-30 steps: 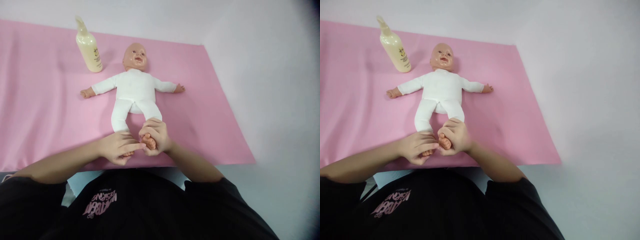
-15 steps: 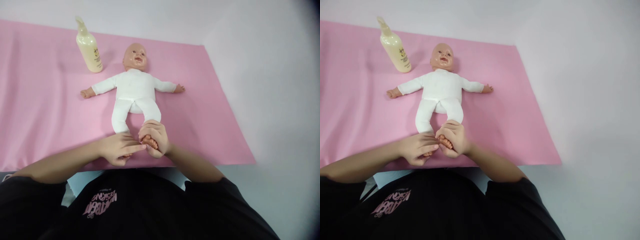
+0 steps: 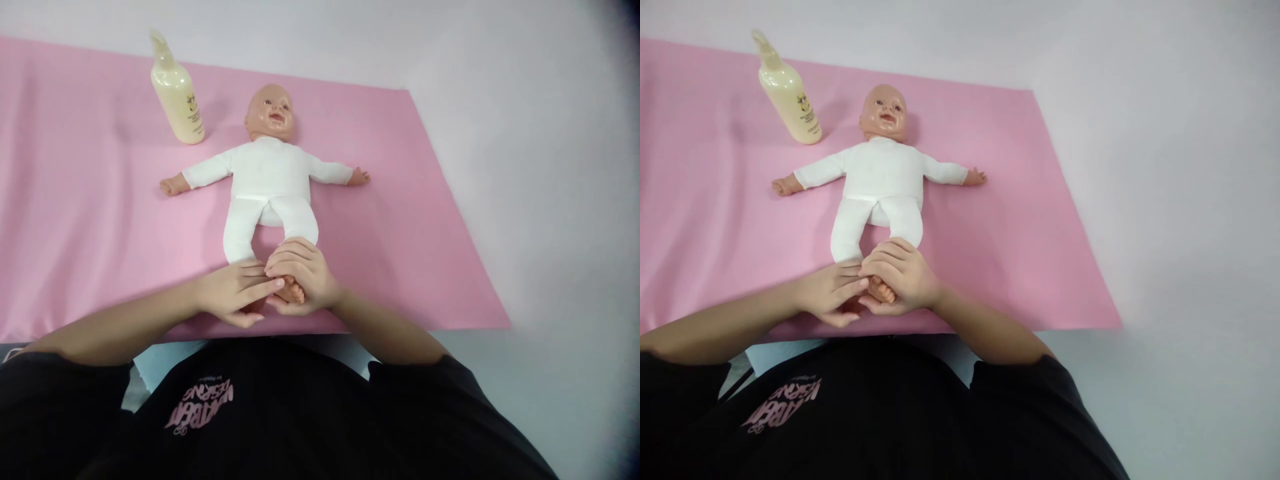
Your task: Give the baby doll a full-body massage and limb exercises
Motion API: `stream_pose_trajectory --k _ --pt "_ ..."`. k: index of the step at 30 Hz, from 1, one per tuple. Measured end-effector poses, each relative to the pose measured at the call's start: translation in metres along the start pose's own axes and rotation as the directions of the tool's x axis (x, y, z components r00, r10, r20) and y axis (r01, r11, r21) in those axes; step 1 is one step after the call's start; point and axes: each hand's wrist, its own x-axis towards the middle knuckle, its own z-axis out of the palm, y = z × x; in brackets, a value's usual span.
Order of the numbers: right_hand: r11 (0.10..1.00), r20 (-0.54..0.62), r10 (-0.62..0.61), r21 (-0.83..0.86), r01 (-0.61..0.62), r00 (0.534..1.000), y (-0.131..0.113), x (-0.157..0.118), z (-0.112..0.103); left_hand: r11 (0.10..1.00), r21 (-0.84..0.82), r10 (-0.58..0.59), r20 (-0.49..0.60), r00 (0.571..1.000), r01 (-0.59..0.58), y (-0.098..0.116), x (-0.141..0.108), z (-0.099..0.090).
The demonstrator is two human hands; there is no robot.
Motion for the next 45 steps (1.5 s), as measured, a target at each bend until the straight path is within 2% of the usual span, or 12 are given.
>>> stream_pose_trajectory --k 8,15,23,28,33,36,38,41,45 --pt "0.996 0.055 -0.003 0.092 -0.002 0.998 0.000 -0.003 -0.001 0.998 0.060 -0.008 0.015 1.000 0.007 0.003 0.006 -0.003" --pt "0.999 0.067 -0.035 0.007 0.034 0.997 -0.003 0.000 0.004 0.997 0.076 -0.005 -0.036 0.999 0.007 0.001 0.006 -0.003" --pt "0.992 0.090 -0.058 0.121 0.046 0.994 -0.001 -0.004 0.004 0.998 0.060 0.004 -0.049 0.999 -0.001 0.002 0.008 -0.004" --pt "0.996 0.125 -0.086 0.043 0.081 0.988 -0.002 -0.007 0.008 0.998 0.046 -0.042 -0.074 0.996 0.046 0.000 0.006 -0.008" --pt "0.993 0.351 -0.079 -0.054 0.104 0.933 -0.001 -0.013 0.011 0.997 0.045 -0.064 -0.060 0.996 0.067 -0.003 0.003 -0.010" --pt "0.998 0.421 -0.044 -0.024 0.060 0.906 0.000 -0.017 0.013 0.997 0.035 -0.069 -0.052 0.996 0.071 -0.005 0.002 -0.010" --pt "1.000 0.476 -0.010 0.022 0.000 0.879 0.001 -0.017 0.014 0.996 0.022 -0.081 -0.049 0.996 0.082 -0.006 0.002 -0.011" --pt "0.987 0.581 0.049 0.097 -0.129 0.813 0.001 -0.014 0.014 0.996 0.029 -0.088 -0.066 0.994 0.090 -0.008 0.002 -0.011" --pt "0.933 0.639 0.160 0.150 -0.327 0.752 0.002 -0.008 0.012 0.994 0.030 -0.097 -0.091 0.991 0.101 -0.009 0.003 -0.008"
